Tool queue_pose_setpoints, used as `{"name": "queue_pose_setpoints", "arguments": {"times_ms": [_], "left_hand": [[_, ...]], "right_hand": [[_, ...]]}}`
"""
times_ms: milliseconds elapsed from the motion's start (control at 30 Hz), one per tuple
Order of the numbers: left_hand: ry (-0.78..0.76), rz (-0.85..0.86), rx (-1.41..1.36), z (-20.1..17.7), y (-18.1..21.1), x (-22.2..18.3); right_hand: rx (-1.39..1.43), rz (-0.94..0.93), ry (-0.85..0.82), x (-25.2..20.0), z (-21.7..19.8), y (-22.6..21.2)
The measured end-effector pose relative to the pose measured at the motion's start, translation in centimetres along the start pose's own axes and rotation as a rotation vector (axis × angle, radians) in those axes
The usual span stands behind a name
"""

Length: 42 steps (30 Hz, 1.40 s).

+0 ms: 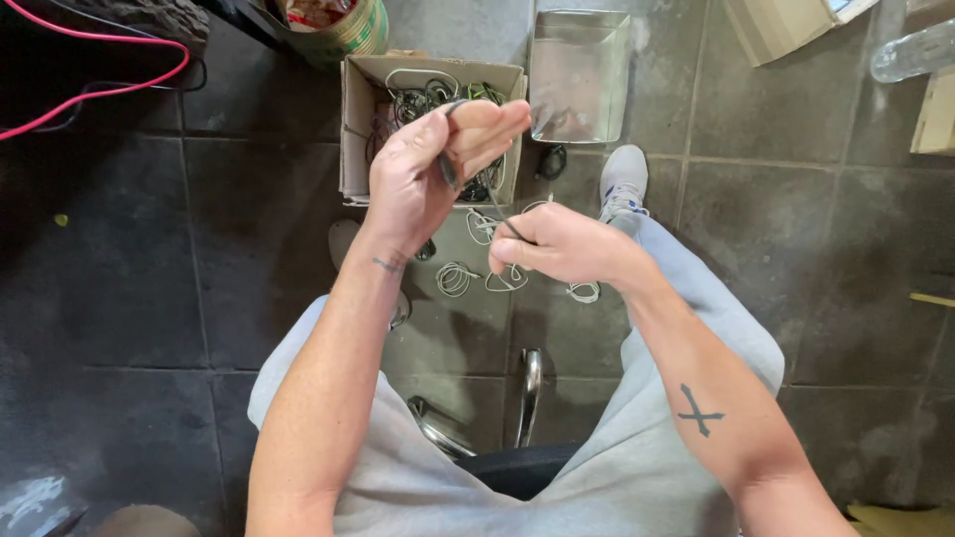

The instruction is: The person is seen untangling various cables from a box, coiling them neatly, and testing a pink hexagonal power strip by plugging in cables and connecting them to a smartphone.

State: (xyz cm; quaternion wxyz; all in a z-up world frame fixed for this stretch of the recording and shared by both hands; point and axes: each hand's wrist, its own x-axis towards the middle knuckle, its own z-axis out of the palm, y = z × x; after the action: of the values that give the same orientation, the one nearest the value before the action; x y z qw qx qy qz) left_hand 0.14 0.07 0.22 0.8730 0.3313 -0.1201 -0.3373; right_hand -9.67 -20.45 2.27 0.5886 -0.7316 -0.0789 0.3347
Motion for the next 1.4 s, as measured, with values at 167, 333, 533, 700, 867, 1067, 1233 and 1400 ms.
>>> {"name": "queue_pose_setpoints", "arguments": {"times_ms": [167,333,533,700,867,1067,1233,1400], "left_hand": [[-0.102,-0.245,0.612,1.8,2.3,-0.3],[-0.38,-0.457,0.657,1.7,1.2,-0.7],[-0.388,-0.327,0.14,0.6,-0.4,-1.4],[-0.042,-0.006,0.04,1.0,-0.6,-1.3],[-0.076,0.058,1.263,-0.7,0.1,-1.8],[-0.314,-0.247,1.784,-0.6,1.1,-2.3],[-0.327,-0.402,1.806,-1.4,-0.5,-2.2],[-0.295,-0.416,1.83,-2.6,-2.1,-2.0]], "right_hand": [[-0.074,-0.063,0.202,-1.6,-2.4,0.7],[-0.097,-0.159,0.4,-1.3,-4.0,1.2],[0.209,-0.26,0.425,0.1,-1.7,2.2],[0.314,-0.194,0.224,3.5,2.8,5.2],[0.331,0.033,0.018,2.6,2.5,2.5],[-0.115,0.113,0.252,0.9,-2.8,4.2],[-0.231,0.137,0.39,-0.5,-6.1,7.4],[-0.617,0.682,0.462,-1.3,-6.9,5.4]]}}
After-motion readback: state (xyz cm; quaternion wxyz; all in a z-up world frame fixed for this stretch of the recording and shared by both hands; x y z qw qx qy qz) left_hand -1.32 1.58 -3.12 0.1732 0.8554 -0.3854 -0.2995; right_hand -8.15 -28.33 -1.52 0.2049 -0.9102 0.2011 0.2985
